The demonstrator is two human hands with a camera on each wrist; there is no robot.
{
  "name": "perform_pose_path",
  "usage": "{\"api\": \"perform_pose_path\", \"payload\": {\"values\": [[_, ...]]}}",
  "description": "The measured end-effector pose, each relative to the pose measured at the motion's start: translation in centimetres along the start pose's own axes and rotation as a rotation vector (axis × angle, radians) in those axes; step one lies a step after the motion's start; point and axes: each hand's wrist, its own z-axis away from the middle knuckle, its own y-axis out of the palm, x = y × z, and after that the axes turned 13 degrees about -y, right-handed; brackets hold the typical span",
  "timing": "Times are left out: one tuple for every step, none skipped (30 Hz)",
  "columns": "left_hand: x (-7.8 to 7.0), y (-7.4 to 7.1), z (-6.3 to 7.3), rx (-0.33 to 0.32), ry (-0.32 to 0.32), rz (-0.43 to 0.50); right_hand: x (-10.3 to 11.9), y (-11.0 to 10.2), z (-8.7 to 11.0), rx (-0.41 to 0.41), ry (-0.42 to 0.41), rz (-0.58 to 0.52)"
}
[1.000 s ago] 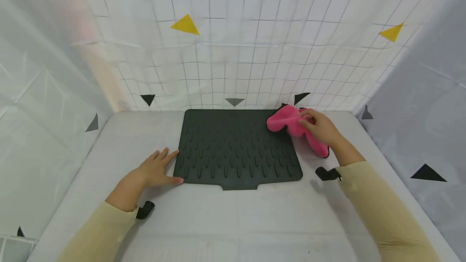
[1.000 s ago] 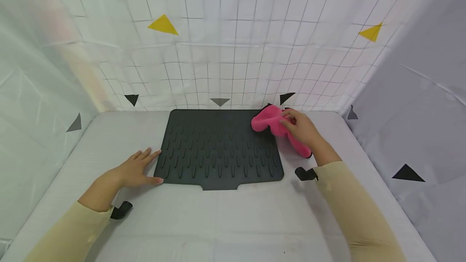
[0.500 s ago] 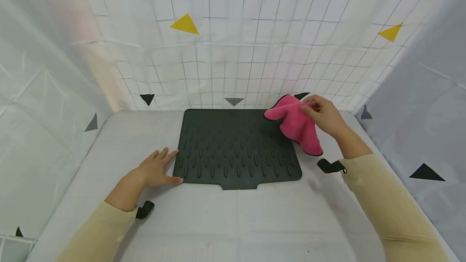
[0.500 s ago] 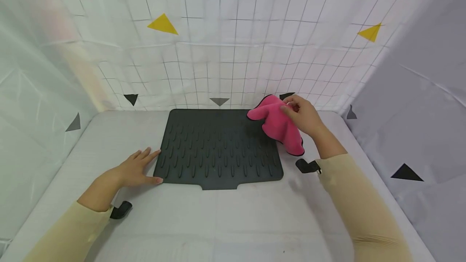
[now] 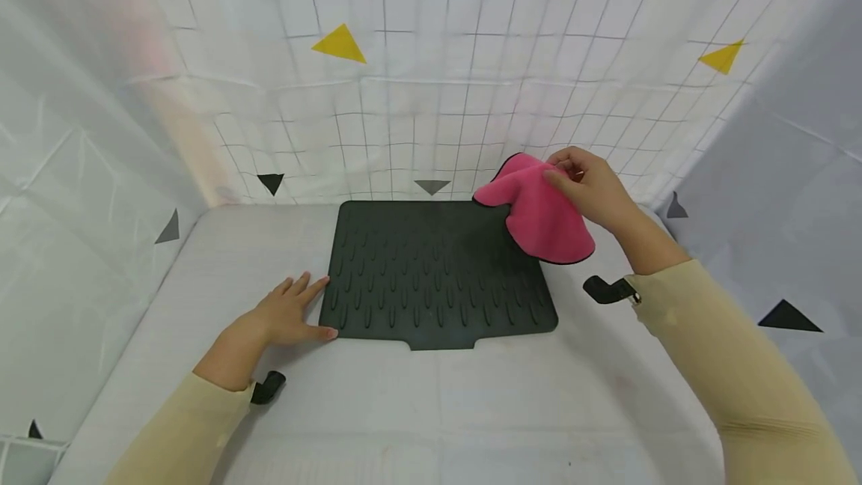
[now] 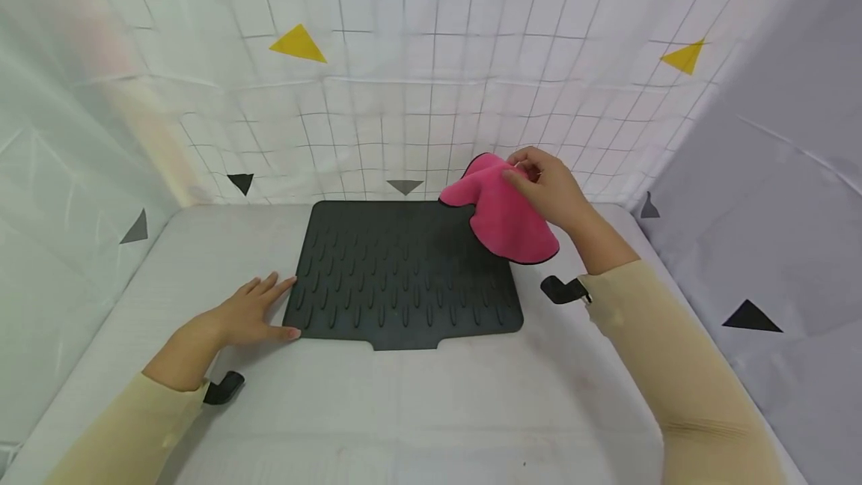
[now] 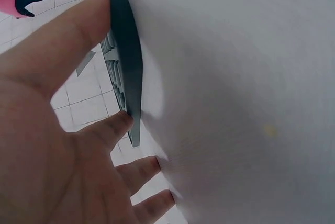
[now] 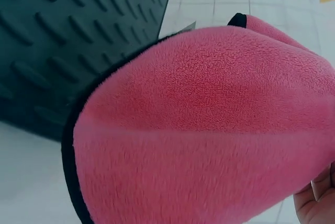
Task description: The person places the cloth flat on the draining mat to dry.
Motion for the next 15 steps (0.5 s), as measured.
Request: {"api": "perform_pose_path", "payload": {"values": [[0.0, 0.0, 0.0, 0.001, -0.001, 0.002, 0.3, 0.1, -0.3, 0.005, -0.007, -0.002], [0.0, 0.0, 0.0, 0.003, -0.001, 0.004, 0.6, 0.1, -0.5, 0.010, -0.014, -0.003], [0.0, 0.0, 0.0, 0.005, -0.002, 0.004, 0.9, 0.2, -0.8, 0.015, -0.021, -0.005], [0.0, 0.0, 0.0, 0.006, -0.002, 0.005, 1.2, 0.3, -1.0, 0.020, -0.027, -0.011], [0.0, 0.0, -0.1, 0.006, -0.001, 0.006, 1.6, 0.5, -1.2, 0.024, -0.033, -0.016], [0.1, 0.0, -0.1, 0.006, 0.000, 0.007, 1.8, 0.6, -1.4, 0.026, -0.042, -0.025], [0.1, 0.0, -0.1, 0.006, 0.002, 0.008, 2.2, 0.7, -1.6, 0.031, -0.045, -0.036], [0.1, 0.0, -0.1, 0.006, 0.003, 0.006, 2.6, 0.8, -1.8, 0.034, -0.049, -0.047], [0.1, 0.1, -0.2, 0.007, 0.003, 0.006, 2.9, 1.0, -2.0, 0.039, -0.055, -0.058], [0.1, 0.1, -0.2, 0.008, 0.003, 0.006, 3.2, 1.1, -2.2, 0.043, -0.063, -0.067], [0.1, 0.1, -0.2, 0.011, 0.002, 0.006, 3.6, 1.2, -2.4, 0.048, -0.070, -0.073], [0.1, 0.1, -0.2, 0.013, 0.001, 0.007, 3.8, 1.4, -2.6, 0.053, -0.078, -0.079], [0.1, 0.1, -0.2, 0.014, 0.000, 0.007, 4.2, 1.5, -2.7, 0.060, -0.085, -0.082], [0.1, 0.1, -0.2, 0.015, -0.003, 0.007, 4.4, 1.7, -2.9, 0.065, -0.096, -0.082], [0.1, 0.1, -0.2, 0.016, -0.005, 0.008, 4.7, 1.8, -3.1, 0.072, -0.104, -0.081]]}}
